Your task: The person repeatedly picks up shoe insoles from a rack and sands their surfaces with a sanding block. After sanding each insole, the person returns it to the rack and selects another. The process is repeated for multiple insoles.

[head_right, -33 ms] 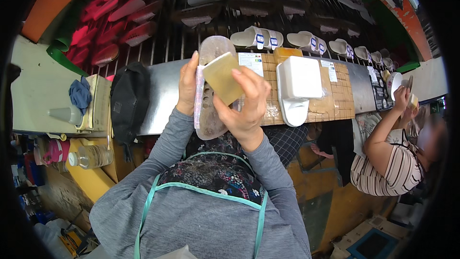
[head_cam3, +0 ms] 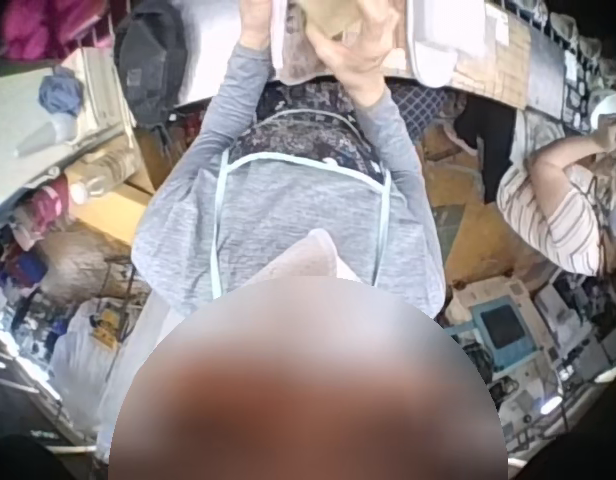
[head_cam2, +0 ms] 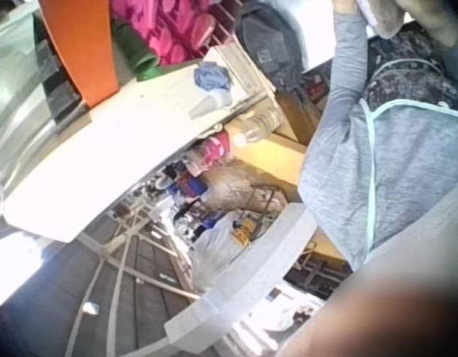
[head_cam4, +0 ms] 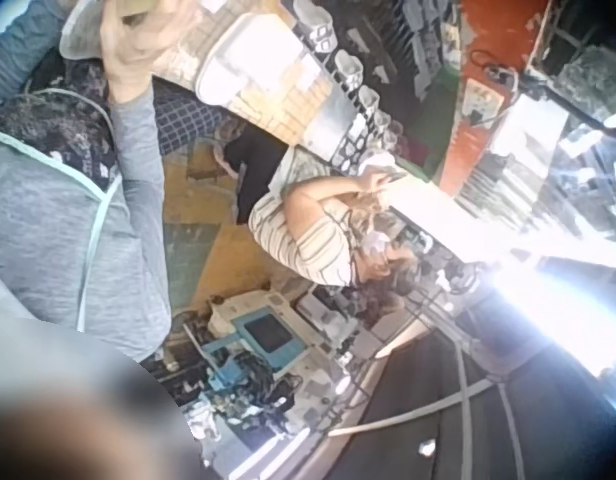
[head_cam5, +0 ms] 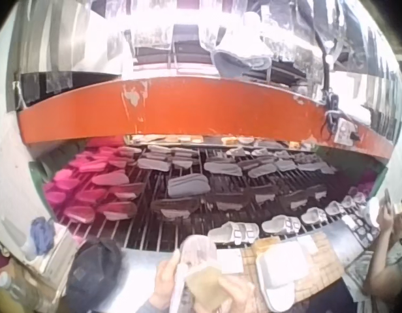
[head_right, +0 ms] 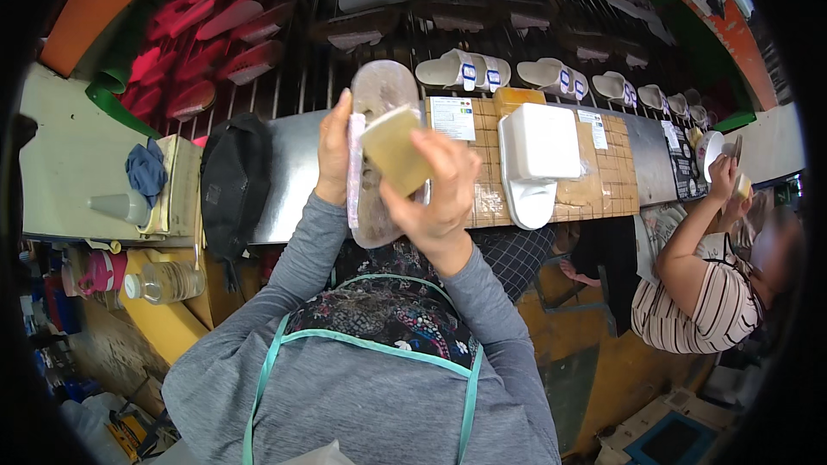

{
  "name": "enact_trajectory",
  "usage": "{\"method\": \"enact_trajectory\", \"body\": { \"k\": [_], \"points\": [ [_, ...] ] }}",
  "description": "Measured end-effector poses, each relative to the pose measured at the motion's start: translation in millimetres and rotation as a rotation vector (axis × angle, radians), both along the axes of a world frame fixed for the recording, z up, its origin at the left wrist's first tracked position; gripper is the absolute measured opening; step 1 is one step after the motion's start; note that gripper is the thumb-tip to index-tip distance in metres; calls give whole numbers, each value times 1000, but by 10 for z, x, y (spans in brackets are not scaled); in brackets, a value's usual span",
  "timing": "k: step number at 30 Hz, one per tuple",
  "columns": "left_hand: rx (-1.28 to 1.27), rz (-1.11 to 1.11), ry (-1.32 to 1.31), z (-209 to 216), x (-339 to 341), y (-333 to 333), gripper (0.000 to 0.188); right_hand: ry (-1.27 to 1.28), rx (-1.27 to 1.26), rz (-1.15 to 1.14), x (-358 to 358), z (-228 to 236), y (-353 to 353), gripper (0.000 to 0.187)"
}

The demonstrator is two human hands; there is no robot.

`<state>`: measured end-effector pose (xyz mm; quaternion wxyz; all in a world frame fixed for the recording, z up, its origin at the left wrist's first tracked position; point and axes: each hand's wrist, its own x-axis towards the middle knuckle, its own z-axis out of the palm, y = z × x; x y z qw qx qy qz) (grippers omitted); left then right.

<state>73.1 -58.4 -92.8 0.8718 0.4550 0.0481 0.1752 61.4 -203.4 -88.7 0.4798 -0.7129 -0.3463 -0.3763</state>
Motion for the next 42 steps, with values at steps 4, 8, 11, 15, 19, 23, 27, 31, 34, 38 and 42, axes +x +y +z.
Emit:
{"method": "enact_trajectory", "body": {
  "k": [4,8,11,15,19,23,27,31,34,38,42],
  "points": [
    [9,151,-34,-112,166,468,49,201,-126,182,-395,-280,43,73],
    [-239,470,-180,-438,654,1092,41,301,-81,219,-509,-554,-60,67],
    [-433,406,-190,-707,939,1587,40,398,-17,145,-515,-641,-251,64],
    [-489,374,281,-1108,1227,1856,44,520,89,61,-540,-711,-427,62],
    [-455,504,300,-1268,1550,1914,38,615,198,54,-564,-756,-469,63],
    [-591,767,332,-1272,1707,1953,38,650,143,71,-563,-743,-518,70],
    [-488,749,404,-1233,1588,1880,44,663,205,86,-560,-698,-587,72],
    [-438,931,361,-1072,1447,1503,58,678,263,94,-546,-676,-650,72],
    [299,921,173,-1011,1484,855,59,654,289,50,-526,-698,-710,70],
    [1007,421,149,-954,1757,105,56,512,311,-162,-491,-756,-885,64],
    [1349,188,335,-810,2004,-295,38,232,155,-571,-405,-779,-1294,57]
  ]
}}
